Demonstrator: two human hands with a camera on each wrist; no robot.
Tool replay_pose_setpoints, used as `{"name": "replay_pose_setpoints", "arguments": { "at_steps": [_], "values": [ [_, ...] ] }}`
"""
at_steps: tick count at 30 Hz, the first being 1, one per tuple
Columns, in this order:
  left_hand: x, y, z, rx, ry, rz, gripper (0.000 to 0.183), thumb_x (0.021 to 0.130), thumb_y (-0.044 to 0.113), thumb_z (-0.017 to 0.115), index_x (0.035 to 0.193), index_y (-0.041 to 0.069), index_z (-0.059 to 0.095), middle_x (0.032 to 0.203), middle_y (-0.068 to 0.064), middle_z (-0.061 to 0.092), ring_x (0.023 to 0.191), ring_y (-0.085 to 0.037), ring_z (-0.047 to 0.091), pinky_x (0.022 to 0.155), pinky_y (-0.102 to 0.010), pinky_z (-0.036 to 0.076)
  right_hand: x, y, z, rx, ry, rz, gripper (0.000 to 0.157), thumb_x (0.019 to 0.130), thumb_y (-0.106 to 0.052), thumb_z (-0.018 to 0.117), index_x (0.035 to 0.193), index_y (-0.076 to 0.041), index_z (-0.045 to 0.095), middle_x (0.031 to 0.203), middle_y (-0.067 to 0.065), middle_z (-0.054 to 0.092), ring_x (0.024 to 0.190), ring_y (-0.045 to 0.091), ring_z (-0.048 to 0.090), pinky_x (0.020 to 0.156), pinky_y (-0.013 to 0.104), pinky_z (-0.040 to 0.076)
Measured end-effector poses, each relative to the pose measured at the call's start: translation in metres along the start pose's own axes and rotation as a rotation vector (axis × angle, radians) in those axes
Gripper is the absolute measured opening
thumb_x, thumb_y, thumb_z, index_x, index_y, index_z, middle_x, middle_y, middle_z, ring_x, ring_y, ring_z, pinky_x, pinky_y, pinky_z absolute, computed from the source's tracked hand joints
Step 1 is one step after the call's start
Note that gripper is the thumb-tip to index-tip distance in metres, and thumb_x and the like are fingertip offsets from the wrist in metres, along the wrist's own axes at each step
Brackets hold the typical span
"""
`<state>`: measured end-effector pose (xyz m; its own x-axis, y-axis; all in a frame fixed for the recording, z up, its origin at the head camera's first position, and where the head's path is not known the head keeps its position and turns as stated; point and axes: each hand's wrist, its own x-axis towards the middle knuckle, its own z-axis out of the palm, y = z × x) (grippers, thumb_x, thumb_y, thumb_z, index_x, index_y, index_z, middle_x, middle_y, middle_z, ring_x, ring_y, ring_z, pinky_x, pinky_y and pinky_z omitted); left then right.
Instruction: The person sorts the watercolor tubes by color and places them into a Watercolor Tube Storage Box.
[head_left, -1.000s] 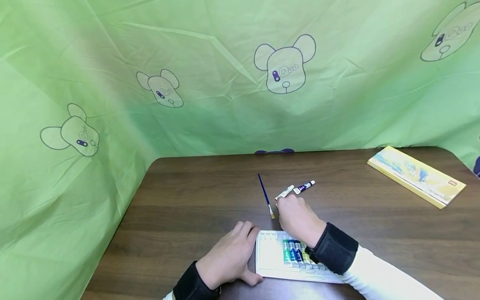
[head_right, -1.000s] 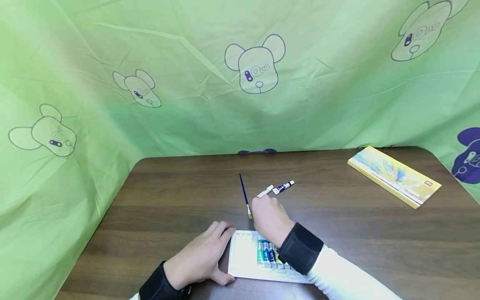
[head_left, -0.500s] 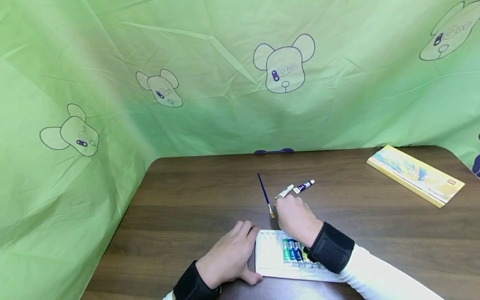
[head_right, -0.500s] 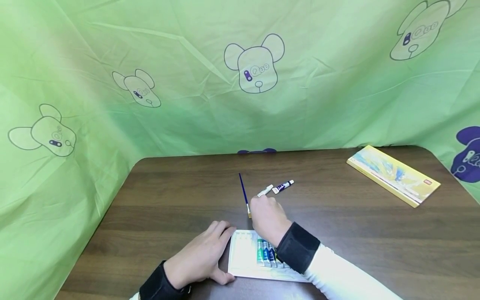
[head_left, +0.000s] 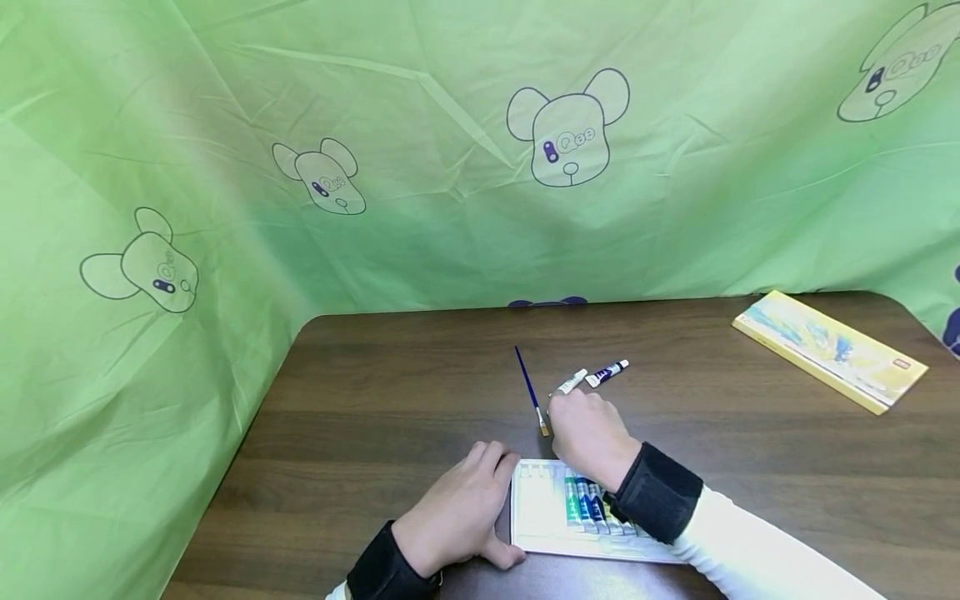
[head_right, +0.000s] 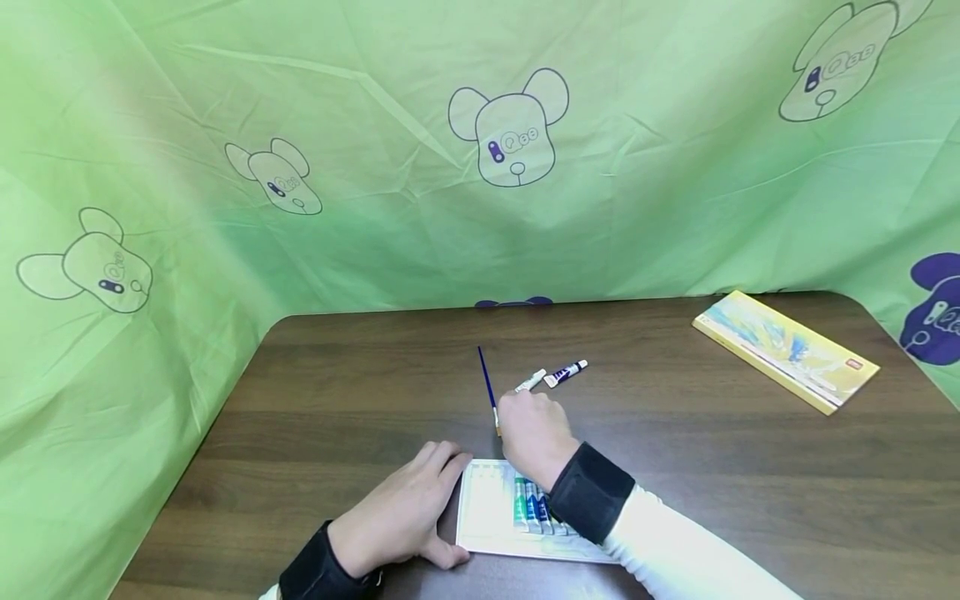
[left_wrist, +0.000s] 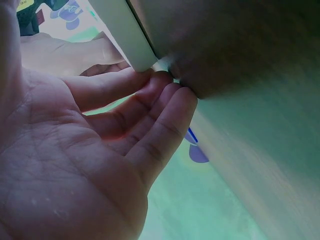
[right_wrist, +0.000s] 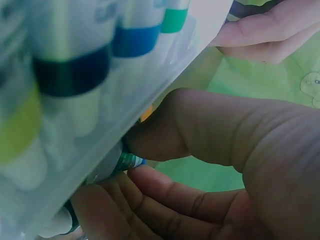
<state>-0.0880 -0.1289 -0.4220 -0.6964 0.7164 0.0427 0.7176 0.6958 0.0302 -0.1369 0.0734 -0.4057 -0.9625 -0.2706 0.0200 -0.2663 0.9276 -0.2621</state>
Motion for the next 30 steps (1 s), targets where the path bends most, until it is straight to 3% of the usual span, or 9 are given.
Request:
{"name": "replay_pose_setpoints", "arguments": {
  "at_steps": [11,15,20,27,30],
  "values": [
    [0.0,0.001,0.001,0.012,0.007,0.002,0.095,0.06,0.062,0.092,0.129,0.006,0.061,0.115,0.0,0.059,0.103,-0.013,0.052,0.094,-0.024,0.052,-0.005,0.0,-0.008,0.045,0.004,0.015,0.013,0.078,-0.001,0.079,0.086,-0.002,0.068,0.071,0.007,0.061,0.057,0.018,0.055,0.05,0.037,0.05],
    [0.0,0.001,0.001,0.012,0.012,0.004,0.095,0.06,0.063,0.092,0.129,0.006,0.061,0.117,0.0,0.059,0.104,-0.013,0.053,0.095,-0.024,0.052,-0.013,0.001,-0.013,0.087,0.026,0.016,0.011,0.075,0.0,0.073,0.079,-0.006,0.064,0.069,0.004,0.057,0.057,0.018,0.052,0.049,0.037,0.046],
    [0.0,0.001,0.001,0.014,0.004,0.004,0.095,0.061,0.063,0.092,0.13,0.006,0.061,0.118,-0.001,0.06,0.106,-0.013,0.053,0.096,-0.024,0.052,-0.027,0.004,-0.015,0.152,0.038,0.014,0.019,0.074,-0.001,0.073,0.072,-0.012,0.057,0.063,-0.003,0.049,0.055,0.014,0.046,0.047,0.032,0.036],
    [0.001,-0.001,-0.002,-0.019,-0.039,-0.011,0.097,0.064,0.063,0.091,0.135,0.004,0.059,0.123,-0.002,0.06,0.108,-0.013,0.053,0.098,-0.023,0.052,-0.047,0.002,-0.011,0.197,0.046,0.03,0.019,0.072,-0.006,0.08,0.09,-0.007,0.071,0.068,-0.002,0.063,0.06,0.012,0.053,0.054,0.034,0.046],
    [0.001,0.0,-0.001,-0.022,-0.029,-0.009,0.096,0.064,0.062,0.091,0.135,0.005,0.06,0.122,-0.002,0.06,0.108,-0.013,0.053,0.097,-0.023,0.052,-0.057,0.0,-0.005,0.177,0.073,0.014,0.02,0.071,-0.007,0.082,0.087,-0.009,0.071,0.067,-0.003,0.065,0.06,0.012,0.054,0.054,0.035,0.047]
  ]
}}
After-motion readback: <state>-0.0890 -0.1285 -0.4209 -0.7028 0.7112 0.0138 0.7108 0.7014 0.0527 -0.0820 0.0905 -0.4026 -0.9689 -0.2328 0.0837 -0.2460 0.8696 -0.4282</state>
